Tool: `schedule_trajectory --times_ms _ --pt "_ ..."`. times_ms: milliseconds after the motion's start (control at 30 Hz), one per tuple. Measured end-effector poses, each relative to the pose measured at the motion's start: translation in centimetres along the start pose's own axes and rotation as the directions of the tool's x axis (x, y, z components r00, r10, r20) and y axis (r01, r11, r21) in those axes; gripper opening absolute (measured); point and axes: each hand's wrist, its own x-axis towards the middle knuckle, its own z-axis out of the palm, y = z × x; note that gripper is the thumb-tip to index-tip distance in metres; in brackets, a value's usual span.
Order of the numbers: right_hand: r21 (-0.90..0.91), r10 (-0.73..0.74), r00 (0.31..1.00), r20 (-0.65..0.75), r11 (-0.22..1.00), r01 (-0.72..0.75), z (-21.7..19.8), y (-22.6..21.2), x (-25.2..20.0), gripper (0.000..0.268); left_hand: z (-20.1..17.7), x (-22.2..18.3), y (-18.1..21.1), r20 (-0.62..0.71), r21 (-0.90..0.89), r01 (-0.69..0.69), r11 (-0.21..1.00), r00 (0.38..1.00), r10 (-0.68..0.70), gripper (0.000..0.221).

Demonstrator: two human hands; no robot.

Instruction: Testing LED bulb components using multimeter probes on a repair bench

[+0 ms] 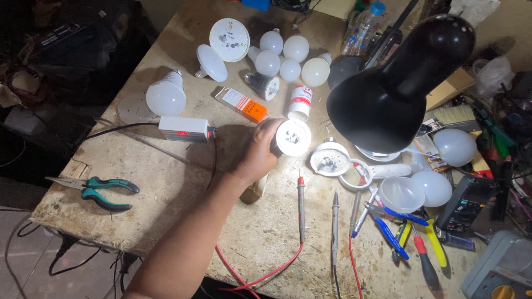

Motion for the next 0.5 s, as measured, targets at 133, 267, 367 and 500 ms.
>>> schedule_trajectory --times_ms 133,267,367,500 --pt "-0.066 0.024 0.999 0.026 0.998 -0.023 2.4 1.1 3.3 0.052 -0.1 0.1 0.2 -0.006 0.016 -0.012 1.000 1.000 0.012 0.061" --pt "-0.136 0.058 0.997 0.050 0.989 -0.051 4.7 2.0 5.7 0.057 -0.4 0.1 0.5 -0.018 0.029 -0.046 0.999 0.999 0.047 0.058" --pt "-0.188 0.077 0.995 0.059 0.980 -0.065 6.3 2.7 7.7 0.060 -0.7 0.1 0.9 -0.006 -0.052 -0.116 0.992 0.993 0.116 0.077" --pt "-0.621 0.364 0.925 0.110 0.752 -0.222 9.5 5.3 10.9 0.076 -1.3 0.3 1.9 0.018 -0.055 -0.120 0.991 0.993 0.121 0.079"
